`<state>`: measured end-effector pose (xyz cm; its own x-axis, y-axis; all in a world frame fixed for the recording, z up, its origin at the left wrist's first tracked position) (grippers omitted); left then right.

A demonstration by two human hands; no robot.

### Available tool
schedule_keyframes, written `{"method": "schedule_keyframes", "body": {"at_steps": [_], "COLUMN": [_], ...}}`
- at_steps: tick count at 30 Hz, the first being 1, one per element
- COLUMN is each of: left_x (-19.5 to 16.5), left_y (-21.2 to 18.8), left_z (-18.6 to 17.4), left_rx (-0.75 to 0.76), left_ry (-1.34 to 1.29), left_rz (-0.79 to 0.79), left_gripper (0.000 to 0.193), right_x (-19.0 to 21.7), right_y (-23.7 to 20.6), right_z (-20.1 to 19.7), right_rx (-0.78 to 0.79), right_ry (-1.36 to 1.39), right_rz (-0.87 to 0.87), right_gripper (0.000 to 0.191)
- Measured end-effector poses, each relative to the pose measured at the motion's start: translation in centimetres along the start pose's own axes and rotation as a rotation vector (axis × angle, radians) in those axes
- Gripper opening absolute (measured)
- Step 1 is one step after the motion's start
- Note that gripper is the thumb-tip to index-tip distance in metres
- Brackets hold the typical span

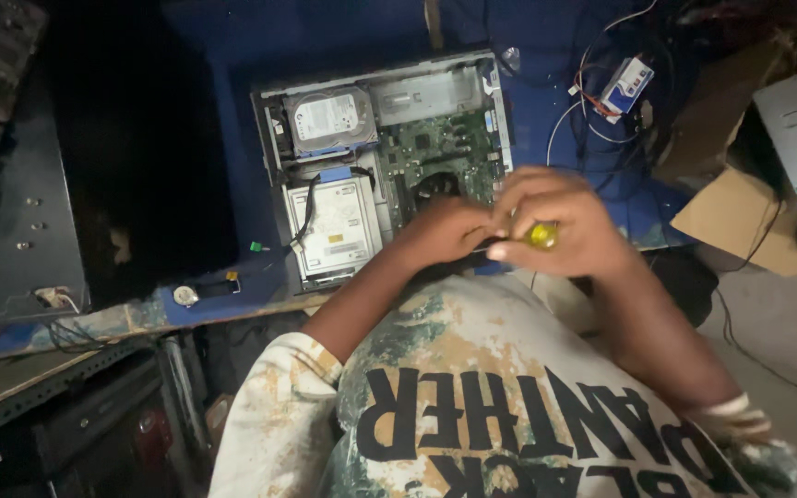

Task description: The person uses a yellow-handled screwdriver to tighten screws on a computer fan inside an open desktop case. The person repeatedly adjusts the fan and secures it to the motherboard area.

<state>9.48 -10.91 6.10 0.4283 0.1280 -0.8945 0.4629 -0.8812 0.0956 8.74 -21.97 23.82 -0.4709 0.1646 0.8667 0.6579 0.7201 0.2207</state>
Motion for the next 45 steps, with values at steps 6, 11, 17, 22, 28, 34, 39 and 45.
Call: {"method": "schedule_keyframes", "body": {"at_steps": [6, 11, 17, 22, 28, 34, 39, 45], "left_x": [1.1, -1.7, -1.8, -1.4, -2.7, -3.1, -2.8, -3.2], "left_y": [1.1, 0.4, 0.5, 0.6, 0.4, 0.4, 0.9, 1.3], "left_z": [-0.9, -1.1, -0.8, -1.8, -2.8, -3.5, -4.2, -4.0], "left_rx": [0.094, -0.206, -0.222, -0.079, -0.143, -0.151, -0.126, -0.095], "left_ry": [-0.049, 0.001, -0.013, 0.015, -0.008, 0.043, -0.006, 0.019], "left_rz": [-0.039, -0.036, -0.111, 0.022, 0.019, -0.018, 0.049, 0.022], "left_gripper": [0.018, 0.03, 0.016, 0.02, 0.018, 0.017, 0.012, 0.016], "right_x": [-5.3, -7.8, -6.0, -5.8, -6.8, -0.5, 4.4, 3.7], "right_y": [0.6, -2.5, -0.6, -0.7, -1.2, 1.1, 0.4, 1.6], "right_z": [1.5, 2.7, 2.4, 0.2, 2.7, 0.9, -1.0, -1.5], "right_rx": [-0.002, -0.989, -0.37, 0.035, -0.651, -0.305, 0.218, 0.458], "right_ry": [0.771, 0.255, 0.575, 0.657, 0.524, -0.197, -0.954, -1.347], "right_rz": [0.026, 0.254, 0.044, -0.025, 0.151, 0.214, 0.261, 0.541], "right_gripper": [0.039, 0.05, 0.043, 0.049, 0.051, 0.033, 0.035, 0.033]}}
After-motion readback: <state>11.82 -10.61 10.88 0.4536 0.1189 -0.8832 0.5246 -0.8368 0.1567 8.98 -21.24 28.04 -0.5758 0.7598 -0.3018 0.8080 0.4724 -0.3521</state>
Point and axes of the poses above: each hand's wrist, its own y-axis towards the middle knuckle, its own z-axis out of the palm, x = y × z, the point moved 5 cm from there along y, towards the middle knuckle, and after that the axes turned 13 degrees about x, right-handed, at the moved point
